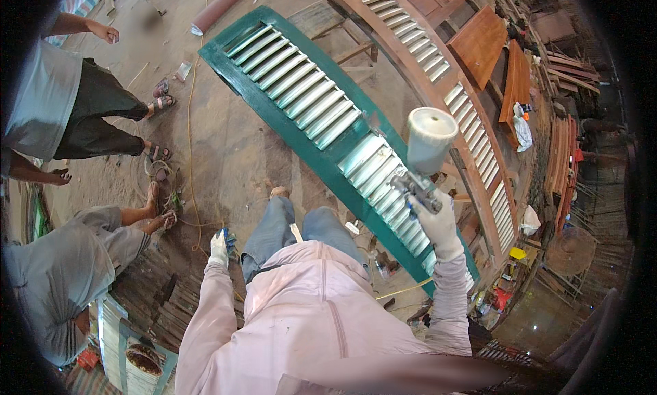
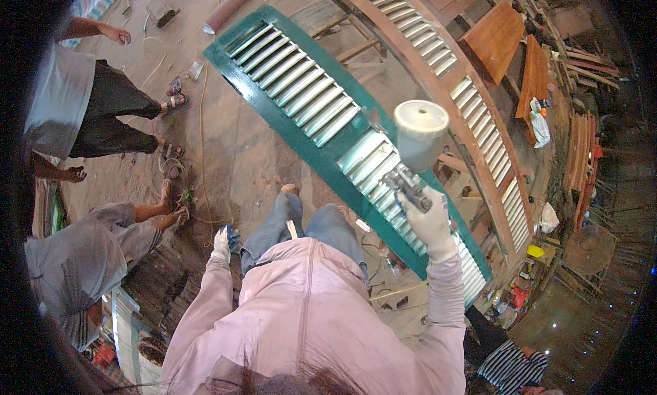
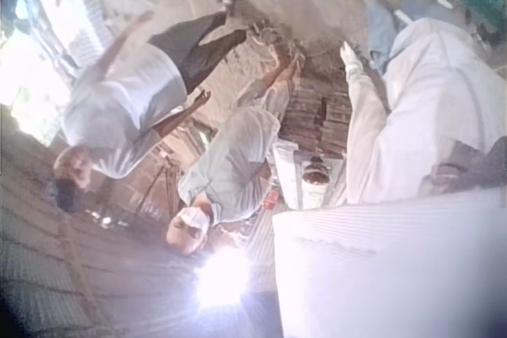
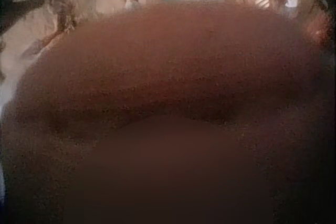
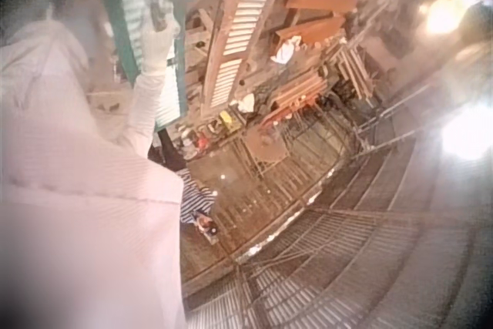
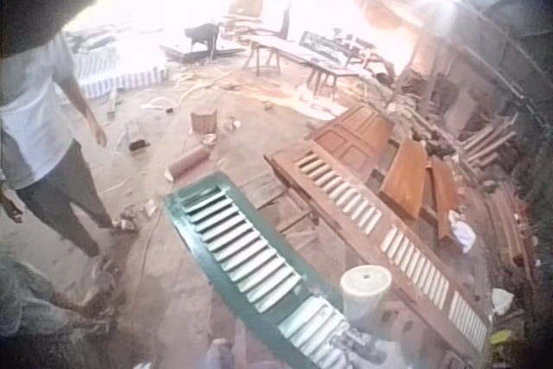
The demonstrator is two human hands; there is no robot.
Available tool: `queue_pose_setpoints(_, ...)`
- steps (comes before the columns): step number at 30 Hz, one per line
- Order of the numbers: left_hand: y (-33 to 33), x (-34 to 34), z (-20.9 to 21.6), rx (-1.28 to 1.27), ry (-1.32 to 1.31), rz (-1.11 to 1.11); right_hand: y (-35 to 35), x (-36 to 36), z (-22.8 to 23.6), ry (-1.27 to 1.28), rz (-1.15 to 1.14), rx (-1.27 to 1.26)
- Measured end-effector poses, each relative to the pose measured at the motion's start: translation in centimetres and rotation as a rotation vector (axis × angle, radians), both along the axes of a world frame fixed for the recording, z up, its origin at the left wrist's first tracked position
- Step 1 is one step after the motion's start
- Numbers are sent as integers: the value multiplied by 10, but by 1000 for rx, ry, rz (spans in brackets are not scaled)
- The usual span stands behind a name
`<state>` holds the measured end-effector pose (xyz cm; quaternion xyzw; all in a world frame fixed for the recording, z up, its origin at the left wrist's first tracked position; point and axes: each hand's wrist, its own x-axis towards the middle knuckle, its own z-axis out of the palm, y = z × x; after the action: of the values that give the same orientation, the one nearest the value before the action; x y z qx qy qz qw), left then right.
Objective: The person pours green paint into a spray gun cup, connects the hose, and spray paints a wooden louvered panel green. They move around the panel to apply paint evenly while another person works nearby.
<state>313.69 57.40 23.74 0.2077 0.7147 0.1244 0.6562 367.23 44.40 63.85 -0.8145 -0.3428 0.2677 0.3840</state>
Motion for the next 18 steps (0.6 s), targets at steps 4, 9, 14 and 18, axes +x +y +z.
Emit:
queue_pose_setpoints(4, 22, 1, 12, 7, -32, -5, 22, 19, 5, -73, -91, 1)
queue_pose_setpoints(9, 21, -8, 8, -17, -16, 9, 28, 28, -5, -358, -155, -30)
queue_pose_setpoints(14, 6, -16, -1, -24, -47, 60, 24, 8, -6, -141, -39, -19)
queue_pose_setpoints(18, 6, -18, -6, -76, -96, 104, 11, -25, 14, -54, 37, -50)
